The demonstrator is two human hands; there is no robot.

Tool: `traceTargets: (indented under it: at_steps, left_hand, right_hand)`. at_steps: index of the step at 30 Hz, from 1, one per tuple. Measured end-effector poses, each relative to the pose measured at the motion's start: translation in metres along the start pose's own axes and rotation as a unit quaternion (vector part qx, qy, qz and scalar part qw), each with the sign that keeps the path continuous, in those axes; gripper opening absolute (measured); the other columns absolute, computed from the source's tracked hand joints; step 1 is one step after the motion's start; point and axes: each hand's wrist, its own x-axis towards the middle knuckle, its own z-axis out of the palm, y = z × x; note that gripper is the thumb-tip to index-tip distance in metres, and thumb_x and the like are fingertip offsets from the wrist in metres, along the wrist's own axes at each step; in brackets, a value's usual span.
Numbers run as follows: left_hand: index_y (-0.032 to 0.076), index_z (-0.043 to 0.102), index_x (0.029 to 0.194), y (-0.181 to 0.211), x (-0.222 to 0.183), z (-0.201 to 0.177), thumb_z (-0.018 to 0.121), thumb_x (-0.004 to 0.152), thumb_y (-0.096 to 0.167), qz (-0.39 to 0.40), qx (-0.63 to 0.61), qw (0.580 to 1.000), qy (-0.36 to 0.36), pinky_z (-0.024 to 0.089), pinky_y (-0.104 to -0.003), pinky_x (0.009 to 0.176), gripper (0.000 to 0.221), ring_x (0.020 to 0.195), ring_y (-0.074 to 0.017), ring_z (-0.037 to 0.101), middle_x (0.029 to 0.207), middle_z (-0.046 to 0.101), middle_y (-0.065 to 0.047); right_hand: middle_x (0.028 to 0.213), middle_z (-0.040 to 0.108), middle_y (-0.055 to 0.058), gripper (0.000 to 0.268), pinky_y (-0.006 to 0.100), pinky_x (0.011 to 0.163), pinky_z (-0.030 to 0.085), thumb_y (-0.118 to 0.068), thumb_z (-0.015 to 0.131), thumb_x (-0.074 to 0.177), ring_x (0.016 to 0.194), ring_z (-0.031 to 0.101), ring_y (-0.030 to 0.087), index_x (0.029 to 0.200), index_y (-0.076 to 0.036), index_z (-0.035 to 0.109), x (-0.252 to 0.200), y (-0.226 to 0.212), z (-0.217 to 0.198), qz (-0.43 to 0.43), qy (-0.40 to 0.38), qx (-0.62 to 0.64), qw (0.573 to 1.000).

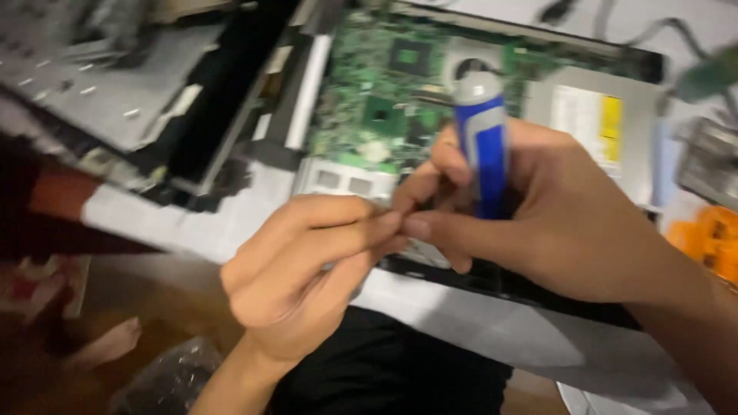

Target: Installing a replacement battery into a laptop chassis, connecting the power cable, and securing it with screws.

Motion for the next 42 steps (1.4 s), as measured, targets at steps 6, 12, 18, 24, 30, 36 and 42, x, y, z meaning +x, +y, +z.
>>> traceTargets:
  at_steps: [6,12,18,24,30,36,42]
  left_hand:
    - [-0.009,0.068,0.097,-0.014,-0.016,-0.030,0.066,0.092,-0.012,-0.039,0.050,0.998,0.005,0.066,-0.032,0.081,0.007,0.084,-0.0300,0.078,0.092,0.075,-0.022]
    - [-0.007,0.073,0.097,-0.011,-0.018,-0.054,0.078,0.088,-0.013,-0.099,0.099,0.990,-0.008,0.064,-0.031,0.085,0.012,0.088,-0.0275,0.076,0.095,0.076,-0.021]
    - [-0.008,0.073,0.108,-0.011,-0.018,-0.067,0.074,0.092,-0.014,-0.171,0.089,0.981,-0.031,0.062,-0.028,0.086,0.017,0.095,-0.0263,0.071,0.103,0.072,-0.020]
    - [-0.005,0.073,0.111,-0.016,-0.016,-0.078,0.067,0.096,-0.008,-0.173,0.072,0.978,-0.086,0.062,-0.028,0.086,0.016,0.095,-0.0244,0.074,0.105,0.074,-0.017]
    - [-0.003,0.075,0.103,-0.022,-0.016,-0.087,0.070,0.095,-0.002,-0.162,0.089,0.976,-0.112,0.062,-0.030,0.087,0.009,0.093,-0.0236,0.074,0.100,0.075,-0.015]
    - [0.000,0.076,0.097,-0.025,-0.016,-0.090,0.072,0.094,0.002,-0.192,0.076,0.970,-0.127,0.060,-0.028,0.083,0.006,0.090,-0.0196,0.072,0.096,0.075,-0.010]
    - [0.004,0.077,0.093,-0.028,-0.009,-0.092,0.072,0.091,0.003,-0.242,0.053,0.955,-0.162,0.057,-0.025,0.077,0.006,0.083,-0.0134,0.069,0.093,0.076,-0.005]
  right_hand:
    - [0.084,0.087,0.011,0.035,0.022,0.043,0.060,-0.007,0.079,0.085,0.045,0.066,0.011,0.065,-0.010,0.050,0.015,-0.002,0.017,0.018,0.029,-0.028,0.999]
    - [0.096,0.084,-0.001,0.022,0.024,0.086,0.069,-0.020,0.083,0.082,0.090,0.087,0.010,0.080,-0.012,0.063,0.015,0.003,0.018,-0.032,0.035,-0.224,0.973]
    - [0.086,0.080,-0.011,0.028,0.028,0.057,0.058,-0.043,0.082,0.081,0.067,0.076,0.010,0.103,-0.028,0.075,0.015,0.027,0.023,-0.037,-0.038,-0.375,0.925]
    - [0.099,0.077,-0.012,0.031,0.035,0.059,0.056,-0.027,0.071,0.087,0.082,0.074,0.015,0.117,-0.031,0.071,0.015,0.046,0.035,-0.090,-0.080,-0.421,0.899]
    - [0.096,0.078,-0.009,0.033,0.037,0.059,0.058,-0.027,0.074,0.083,0.079,0.075,0.018,0.115,-0.029,0.072,0.028,0.045,0.047,-0.051,-0.087,-0.438,0.893]
    - [0.065,0.068,-0.011,0.035,0.031,0.058,0.048,-0.058,0.074,0.092,0.052,0.064,0.013,0.082,-0.027,0.061,0.041,0.025,0.062,0.149,-0.108,-0.470,0.863]
    - [0.065,0.070,-0.012,0.029,0.033,0.053,0.049,-0.053,0.076,0.088,0.050,0.067,0.013,0.090,-0.028,0.062,0.036,0.036,0.059,0.083,-0.092,-0.451,0.884]
